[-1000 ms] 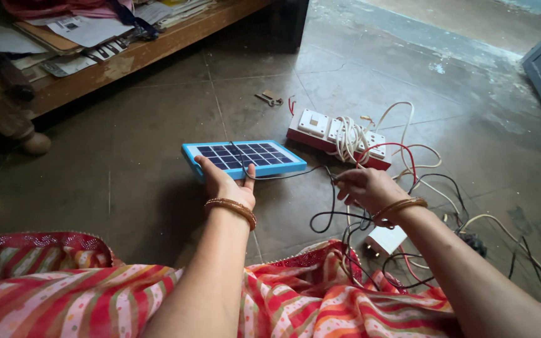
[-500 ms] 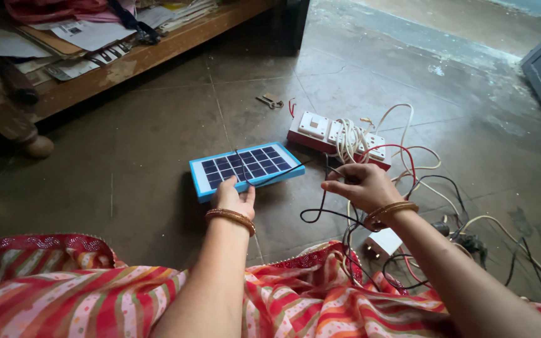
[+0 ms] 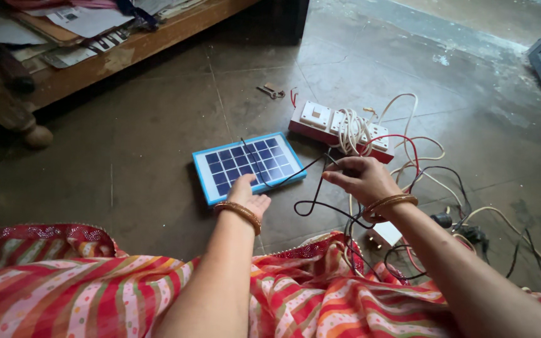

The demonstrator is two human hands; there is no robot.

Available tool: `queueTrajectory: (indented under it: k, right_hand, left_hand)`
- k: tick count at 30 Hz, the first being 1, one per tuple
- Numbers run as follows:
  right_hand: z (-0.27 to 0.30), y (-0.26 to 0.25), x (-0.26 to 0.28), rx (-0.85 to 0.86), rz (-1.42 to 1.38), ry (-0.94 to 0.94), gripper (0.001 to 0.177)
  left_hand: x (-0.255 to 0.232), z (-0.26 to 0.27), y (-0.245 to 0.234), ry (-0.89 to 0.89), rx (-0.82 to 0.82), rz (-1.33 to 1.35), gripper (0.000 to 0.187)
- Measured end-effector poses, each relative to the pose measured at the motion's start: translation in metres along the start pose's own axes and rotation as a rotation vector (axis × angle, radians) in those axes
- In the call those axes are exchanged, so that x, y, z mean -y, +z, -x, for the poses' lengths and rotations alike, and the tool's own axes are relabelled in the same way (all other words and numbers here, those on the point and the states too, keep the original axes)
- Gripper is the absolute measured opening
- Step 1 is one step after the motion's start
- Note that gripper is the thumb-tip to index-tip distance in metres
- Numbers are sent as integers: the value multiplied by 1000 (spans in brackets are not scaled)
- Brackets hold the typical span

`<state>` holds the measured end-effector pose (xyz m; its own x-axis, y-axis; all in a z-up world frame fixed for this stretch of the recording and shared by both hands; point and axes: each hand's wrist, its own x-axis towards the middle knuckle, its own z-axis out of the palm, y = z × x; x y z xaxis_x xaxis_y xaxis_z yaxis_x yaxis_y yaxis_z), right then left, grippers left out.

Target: The person sits on the floor and organizes a tangle of electrical wires, a power strip, and a small solar panel. They separate the wires, wrap a red cable around a white adapter, and then pick up and inspect the solar panel before placing it back down.

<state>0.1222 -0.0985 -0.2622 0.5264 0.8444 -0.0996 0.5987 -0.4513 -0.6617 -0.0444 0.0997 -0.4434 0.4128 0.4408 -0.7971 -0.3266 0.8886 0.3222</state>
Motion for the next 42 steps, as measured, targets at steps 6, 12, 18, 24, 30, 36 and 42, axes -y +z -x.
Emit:
queueTrajectory:
  k: [6,12,18,24,30,36,42]
  right_hand:
    - [-4,7,0,-8,-141,58,42]
    - [-11,11,-15,39,-318,6,50]
    - [-16,13,-23,44,-471,-35,42]
    - [-10,10,-9,-6,-395,22,38]
    - [-7,9,4,-23,-371,18,33]
    - [-2,3,-4,15,-275,154,32]
    - [-15,6,-27,70,-463,94,34]
  left_hand:
    - [6,42,42,98,162,-569,73]
    - [14,118,101,349,394,-922,62]
    - [15,135,110,333,652,-938,44]
    - [10,121,105,365,580,-938,30]
    - [0,117,103,525,504,-876,24]
    - [-24,130,102,535,417,-559,12]
    - [-25,136,103,548,301,-607,10]
